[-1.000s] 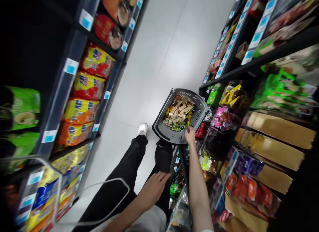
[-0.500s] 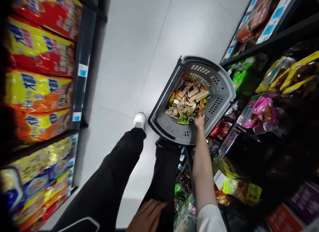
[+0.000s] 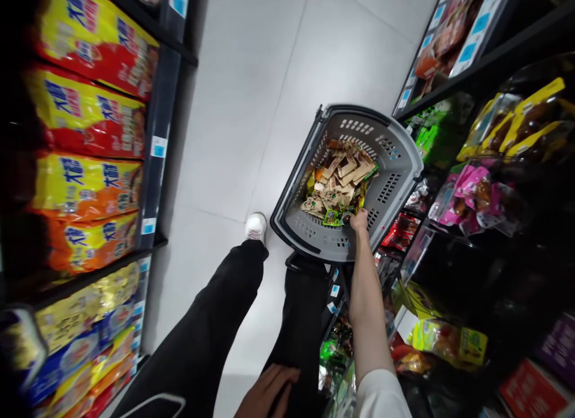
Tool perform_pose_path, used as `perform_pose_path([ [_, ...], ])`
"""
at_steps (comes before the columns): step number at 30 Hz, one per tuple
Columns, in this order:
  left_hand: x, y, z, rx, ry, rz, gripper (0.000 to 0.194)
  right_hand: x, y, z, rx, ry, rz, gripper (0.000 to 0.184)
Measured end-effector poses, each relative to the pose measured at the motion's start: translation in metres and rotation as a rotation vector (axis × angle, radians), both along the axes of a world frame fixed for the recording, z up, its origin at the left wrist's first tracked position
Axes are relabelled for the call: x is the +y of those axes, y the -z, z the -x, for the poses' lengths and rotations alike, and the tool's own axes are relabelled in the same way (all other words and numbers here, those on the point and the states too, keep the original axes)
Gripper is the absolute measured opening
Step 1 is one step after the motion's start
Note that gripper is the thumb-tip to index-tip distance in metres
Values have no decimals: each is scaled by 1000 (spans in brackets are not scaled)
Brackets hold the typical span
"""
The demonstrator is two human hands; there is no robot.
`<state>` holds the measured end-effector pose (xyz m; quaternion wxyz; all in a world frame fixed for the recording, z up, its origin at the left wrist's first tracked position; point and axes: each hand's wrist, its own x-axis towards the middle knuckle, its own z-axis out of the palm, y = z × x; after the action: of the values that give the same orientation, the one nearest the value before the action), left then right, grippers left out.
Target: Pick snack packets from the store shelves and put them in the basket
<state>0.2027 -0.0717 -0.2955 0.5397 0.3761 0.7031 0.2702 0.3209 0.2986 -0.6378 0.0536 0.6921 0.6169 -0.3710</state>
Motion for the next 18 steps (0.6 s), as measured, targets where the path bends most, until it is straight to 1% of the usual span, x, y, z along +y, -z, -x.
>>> perform_pose_path([
  [2, 6, -11, 3, -99, -45, 113, 30, -11, -15, -1, -6, 54, -43, 36],
  [4, 11, -20, 5, -183, -114, 214, 24, -20, -38, -1, 4, 115, -96, 37],
  [6, 11, -24, 5, -237, -191, 276, 21, -27, -66, 4, 32, 180, -132, 34],
  [8, 5, -23, 3, -267, -260, 306, 20, -40, -102, 14, 74, 237, -135, 29],
  [9, 0, -21, 1, -286, -289, 317, 20, -50, -124, 21, 101, 258, -125, 27],
  [11, -8, -17, -1, -307, -380, 363, 20, -78, -178, 39, 160, 285, -111, 23],
  [13, -9, -17, -1, -346, -489, 435, 22, -114, -242, 58, 228, 295, -92, 21],
  [14, -5, -20, 1, -373, -556, 502, 23, -132, -274, 66, 265, 294, -83, 22],
  [15, 3, -27, 4, -377, -643, 566, 24, -146, -306, 71, 309, 283, -76, 24],
  [16, 14, -37, 7, -362, -733, 608, 23, -156, -335, 75, 363, 262, -73, 27],
  [17, 27, -51, 12, -337, -819, 583, 23, -159, -362, 78, 427, 231, -78, 26],
  [18, 43, -68, 17, -294, -858, 486, 26, -155, -386, 79, 496, 189, -86, 24],
])
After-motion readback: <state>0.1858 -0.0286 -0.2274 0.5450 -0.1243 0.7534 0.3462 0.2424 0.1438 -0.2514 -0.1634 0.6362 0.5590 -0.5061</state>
